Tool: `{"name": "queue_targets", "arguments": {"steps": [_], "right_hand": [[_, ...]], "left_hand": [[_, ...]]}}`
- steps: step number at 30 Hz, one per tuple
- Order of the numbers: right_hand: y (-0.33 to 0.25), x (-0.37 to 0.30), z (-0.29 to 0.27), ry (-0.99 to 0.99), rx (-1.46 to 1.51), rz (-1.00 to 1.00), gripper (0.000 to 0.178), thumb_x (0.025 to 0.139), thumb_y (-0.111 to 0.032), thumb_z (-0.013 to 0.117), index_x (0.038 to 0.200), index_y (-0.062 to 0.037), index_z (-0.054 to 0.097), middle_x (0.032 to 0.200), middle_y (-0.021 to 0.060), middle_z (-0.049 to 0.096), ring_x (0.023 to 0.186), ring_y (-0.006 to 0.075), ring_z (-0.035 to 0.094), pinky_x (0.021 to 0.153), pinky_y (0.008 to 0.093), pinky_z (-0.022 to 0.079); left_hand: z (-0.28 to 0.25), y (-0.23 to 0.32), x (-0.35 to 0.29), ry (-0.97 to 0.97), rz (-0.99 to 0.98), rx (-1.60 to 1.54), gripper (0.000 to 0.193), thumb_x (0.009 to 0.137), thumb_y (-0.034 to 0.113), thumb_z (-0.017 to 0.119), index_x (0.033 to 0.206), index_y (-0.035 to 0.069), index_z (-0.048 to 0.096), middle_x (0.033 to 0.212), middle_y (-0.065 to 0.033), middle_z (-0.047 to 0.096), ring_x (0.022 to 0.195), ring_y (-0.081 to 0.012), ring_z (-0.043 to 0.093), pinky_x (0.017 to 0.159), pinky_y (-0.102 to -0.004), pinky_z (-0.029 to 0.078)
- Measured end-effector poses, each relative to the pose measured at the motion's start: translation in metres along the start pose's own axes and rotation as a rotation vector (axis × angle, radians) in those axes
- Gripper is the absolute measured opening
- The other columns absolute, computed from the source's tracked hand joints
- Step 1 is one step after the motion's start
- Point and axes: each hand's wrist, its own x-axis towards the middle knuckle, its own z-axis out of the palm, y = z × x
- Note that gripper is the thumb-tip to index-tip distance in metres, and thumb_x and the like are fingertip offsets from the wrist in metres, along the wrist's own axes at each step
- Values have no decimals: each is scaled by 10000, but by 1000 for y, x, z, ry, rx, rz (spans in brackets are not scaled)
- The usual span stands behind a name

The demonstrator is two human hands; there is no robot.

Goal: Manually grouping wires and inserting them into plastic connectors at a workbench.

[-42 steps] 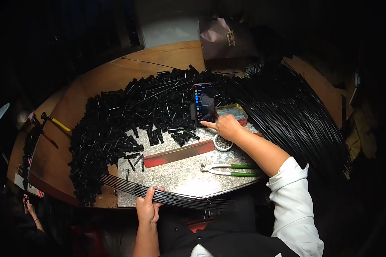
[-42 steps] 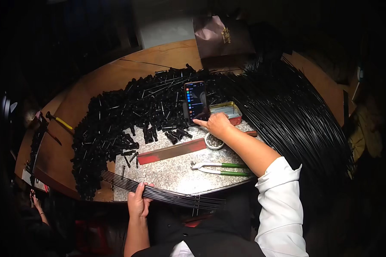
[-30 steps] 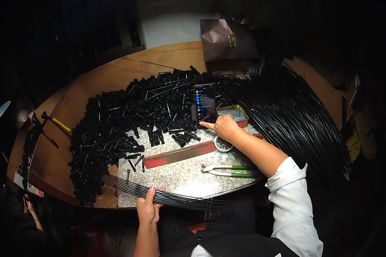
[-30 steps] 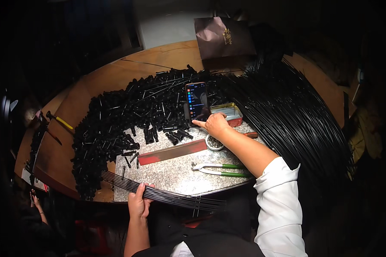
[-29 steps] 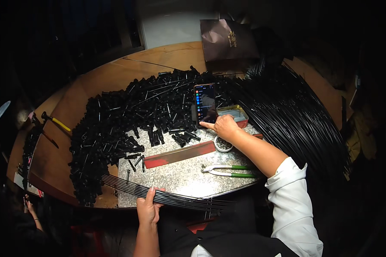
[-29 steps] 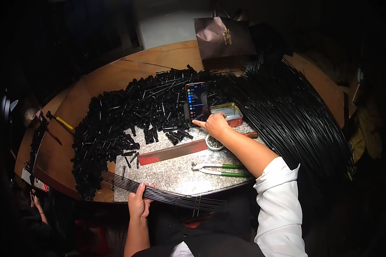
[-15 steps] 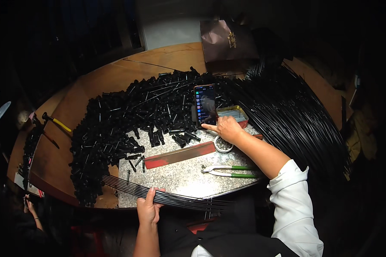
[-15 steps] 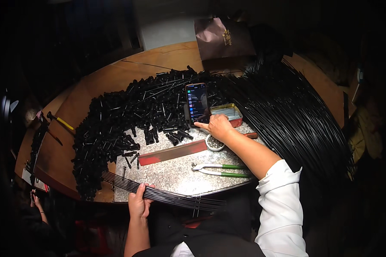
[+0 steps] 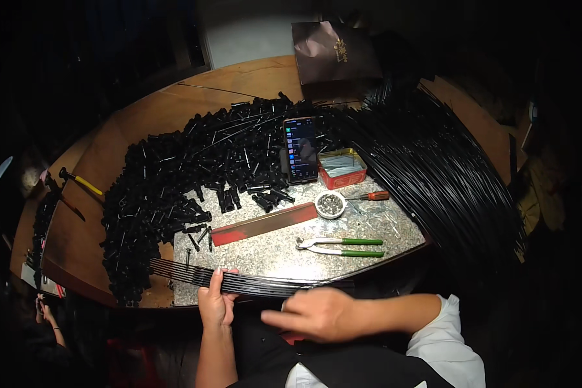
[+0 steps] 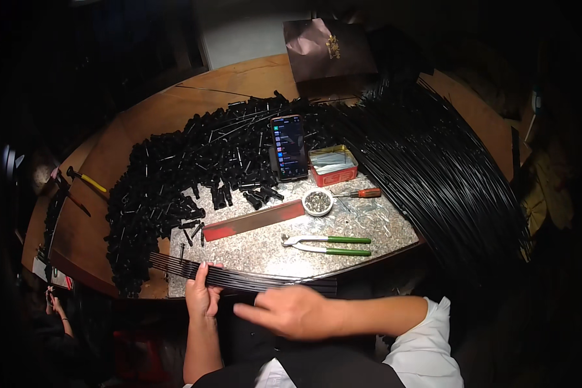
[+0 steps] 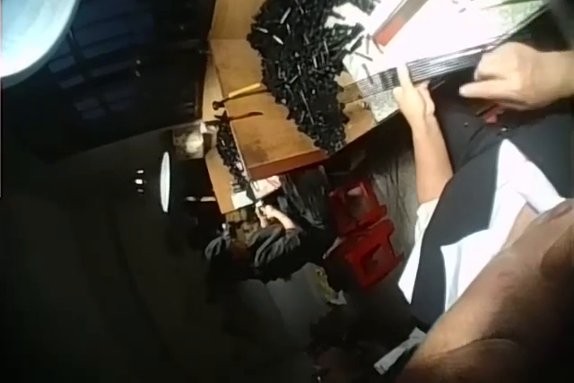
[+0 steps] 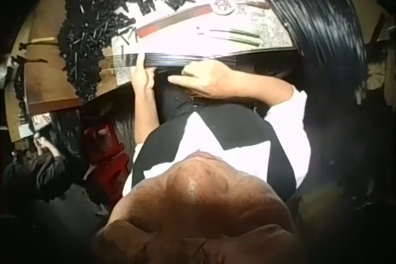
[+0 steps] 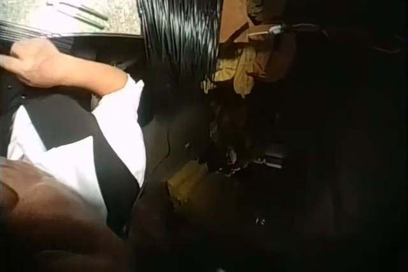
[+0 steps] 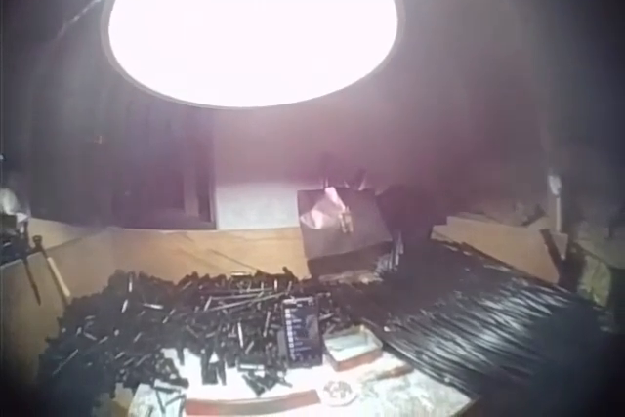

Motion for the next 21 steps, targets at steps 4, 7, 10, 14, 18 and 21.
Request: {"name": "queue_targets", "arguments": {"steps": [4,7,10,14,18,21], "right_hand": [[-16,-17,52,-82,524,70,308,873,-122,561,1163,-19,539,738,87,510,629,249,545,518,337,458],[-15,-20,90,-78,766,190,362,904,-196,529,1206,2,497,846,132,563,742,237,588,669,324,488],[-9,-9,99,17,943,501,558,916,-172,518,1379,0,257,905,86,546,708,130,559,652,263,467],[15,-11,117,368,1488,738,406,956,-310,432,1215,-8,352,873,89,542,626,136,549,553,256,483],[15,11,84,919,1467,783,526,979,-422,273,1181,43,413,794,128,562,601,175,562,558,290,520],[28,7,66,962,1438,863,477,993,-357,288,1154,62,448,786,129,568,593,173,561,536,294,526]], "left_hand": [[18,5,2,-7,32,-36,181,913,184,529,927,5,549,884,-150,635,709,-198,637,520,-302,550],[34,8,0,-24,35,-49,195,913,196,531,923,4,567,888,-128,640,700,-184,628,513,-282,529],[43,4,-6,-15,17,-156,176,895,187,568,962,24,552,917,-134,636,832,-218,636,686,-347,561],[55,-6,-20,-74,7,-193,190,907,201,549,955,17,554,931,-134,631,843,-221,627,717,-368,555],[61,-18,-28,-99,-21,-150,240,924,234,519,935,-2,558,932,-141,621,767,-219,627,637,-352,567],[77,-22,-37,-54,-2,-201,225,928,220,510,981,3,543,976,-148,610,793,-218,625,673,-361,570]]}}
